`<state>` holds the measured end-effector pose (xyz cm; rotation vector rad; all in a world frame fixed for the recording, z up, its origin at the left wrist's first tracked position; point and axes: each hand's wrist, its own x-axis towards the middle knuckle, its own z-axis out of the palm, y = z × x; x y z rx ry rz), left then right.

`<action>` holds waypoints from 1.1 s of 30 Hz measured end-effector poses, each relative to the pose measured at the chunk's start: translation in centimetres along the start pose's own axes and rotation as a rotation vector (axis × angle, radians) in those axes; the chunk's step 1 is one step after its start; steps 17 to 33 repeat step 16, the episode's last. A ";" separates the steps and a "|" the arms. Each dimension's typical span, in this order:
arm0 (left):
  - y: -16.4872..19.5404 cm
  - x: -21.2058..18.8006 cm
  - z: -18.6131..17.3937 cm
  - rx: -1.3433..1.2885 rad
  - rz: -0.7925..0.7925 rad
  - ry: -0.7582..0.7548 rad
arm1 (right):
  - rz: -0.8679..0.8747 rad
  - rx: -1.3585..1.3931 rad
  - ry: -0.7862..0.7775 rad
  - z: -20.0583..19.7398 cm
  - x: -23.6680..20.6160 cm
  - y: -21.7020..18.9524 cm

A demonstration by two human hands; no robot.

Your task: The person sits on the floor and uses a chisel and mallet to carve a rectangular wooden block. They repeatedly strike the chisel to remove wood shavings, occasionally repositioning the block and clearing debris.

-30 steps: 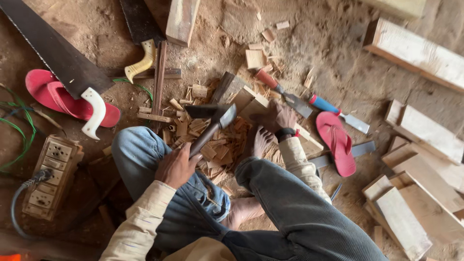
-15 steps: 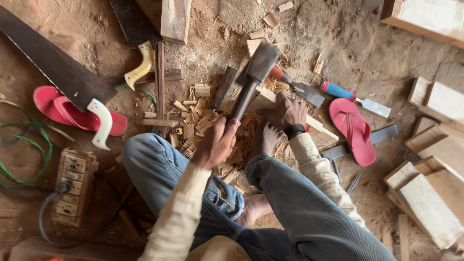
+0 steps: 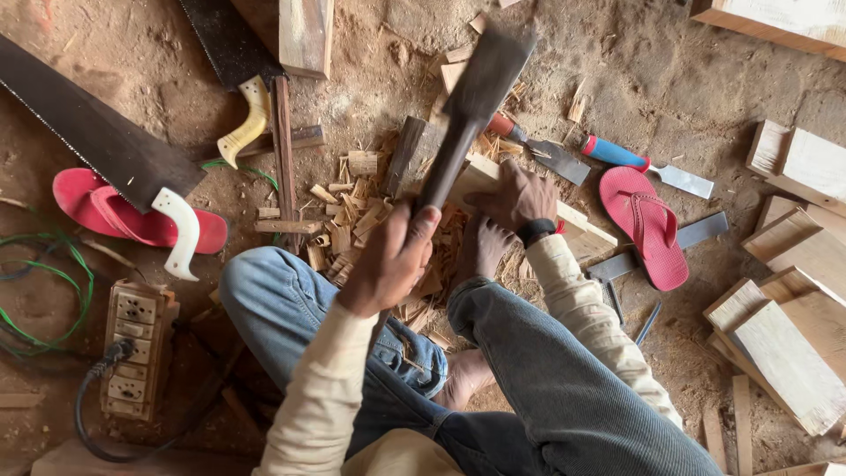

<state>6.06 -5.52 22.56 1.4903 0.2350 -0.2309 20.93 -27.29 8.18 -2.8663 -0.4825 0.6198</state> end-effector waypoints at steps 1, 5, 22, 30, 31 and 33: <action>-0.5 0.9 0.4 -0.006 -0.119 0.006 | 0.020 -0.002 -0.005 0.0 0.1 -0.1; 0.3 1.3 0.3 0.016 -0.242 0.039 | -0.009 -0.040 0.014 -0.9 0.4 -0.4; 1.1 -0.3 0.1 0.012 -0.086 -0.004 | 0.042 -0.007 -0.053 -3.0 -1.1 -2.3; 1.1 -0.3 0.1 0.012 -0.086 -0.004 | 0.042 -0.007 -0.053 -3.0 -1.1 -2.3; 1.1 -0.3 0.1 0.012 -0.086 -0.004 | 0.042 -0.007 -0.053 -3.0 -1.1 -2.3; 1.1 -0.3 0.1 0.012 -0.086 -0.004 | 0.042 -0.007 -0.053 -3.0 -1.1 -2.3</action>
